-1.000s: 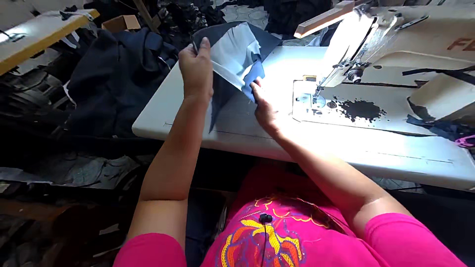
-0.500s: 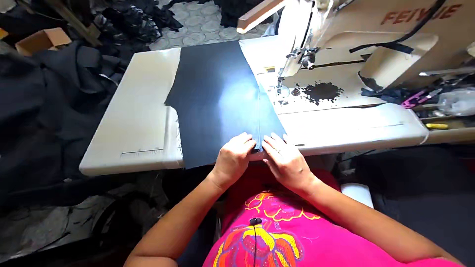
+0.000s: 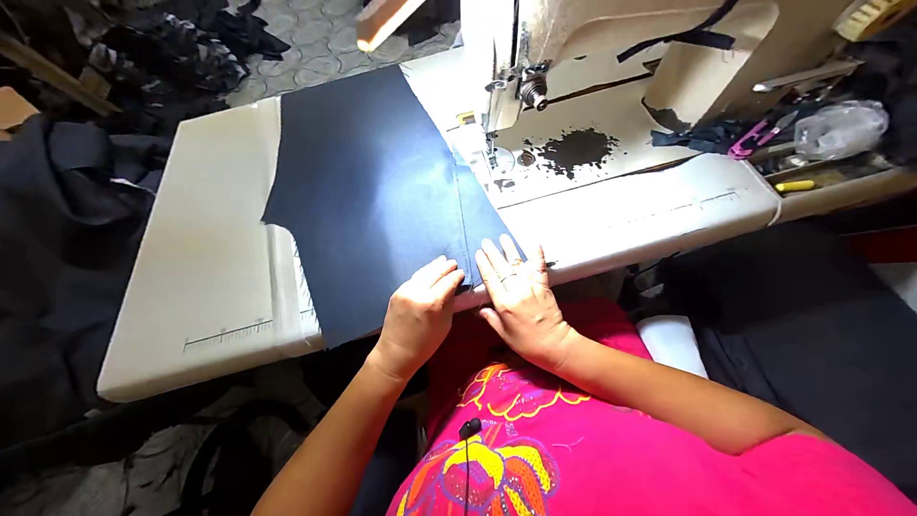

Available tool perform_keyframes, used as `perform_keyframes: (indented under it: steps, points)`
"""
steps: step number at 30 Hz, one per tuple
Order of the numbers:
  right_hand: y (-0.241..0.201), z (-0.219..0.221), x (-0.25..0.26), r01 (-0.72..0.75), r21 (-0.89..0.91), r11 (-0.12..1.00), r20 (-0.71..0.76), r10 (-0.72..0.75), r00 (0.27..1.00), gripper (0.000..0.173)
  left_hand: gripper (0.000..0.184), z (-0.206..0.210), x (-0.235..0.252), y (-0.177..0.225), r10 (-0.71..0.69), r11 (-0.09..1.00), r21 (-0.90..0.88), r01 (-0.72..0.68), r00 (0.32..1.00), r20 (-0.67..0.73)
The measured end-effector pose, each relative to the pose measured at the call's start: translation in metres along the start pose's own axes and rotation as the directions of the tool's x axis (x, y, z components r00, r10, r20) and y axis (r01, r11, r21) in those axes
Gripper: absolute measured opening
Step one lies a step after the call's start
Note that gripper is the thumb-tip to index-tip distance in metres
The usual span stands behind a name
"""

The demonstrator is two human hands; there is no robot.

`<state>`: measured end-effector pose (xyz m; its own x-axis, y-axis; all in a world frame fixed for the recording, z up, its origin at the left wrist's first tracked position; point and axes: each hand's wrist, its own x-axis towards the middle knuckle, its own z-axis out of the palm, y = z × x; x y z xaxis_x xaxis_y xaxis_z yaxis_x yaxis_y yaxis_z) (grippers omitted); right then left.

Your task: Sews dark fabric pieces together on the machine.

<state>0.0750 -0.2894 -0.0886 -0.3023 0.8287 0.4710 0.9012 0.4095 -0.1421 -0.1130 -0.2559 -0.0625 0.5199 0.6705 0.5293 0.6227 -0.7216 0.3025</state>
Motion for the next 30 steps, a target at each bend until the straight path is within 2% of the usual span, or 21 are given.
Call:
perform_keyframes:
  steps: [9,15,22,30]
  points:
    - [0.004,0.001,0.000,-0.011,-0.031,0.999,-0.021,0.011,1.000,0.068,0.020,-0.002,-0.002,0.000,-0.017,1.000,-0.005,0.017,1.000,-0.002]
    - [0.002,0.004,0.000,-0.004,-0.057,0.998,-0.015,0.003,1.000,0.062,0.016,0.004,-0.002,0.004,0.053,0.998,-0.035,-0.057,0.993,-0.102]
    - [0.001,0.004,0.001,-0.014,-0.098,0.995,-0.012,0.013,1.000,0.055,0.017,0.006,0.001,0.006,0.079,0.995,-0.046,-0.084,0.993,-0.090]
    - [0.001,0.006,-0.001,-0.017,-0.051,0.999,-0.012,0.016,1.000,0.061,0.017,0.003,0.005,0.006,0.113,0.992,-0.047,-0.114,0.993,-0.034]
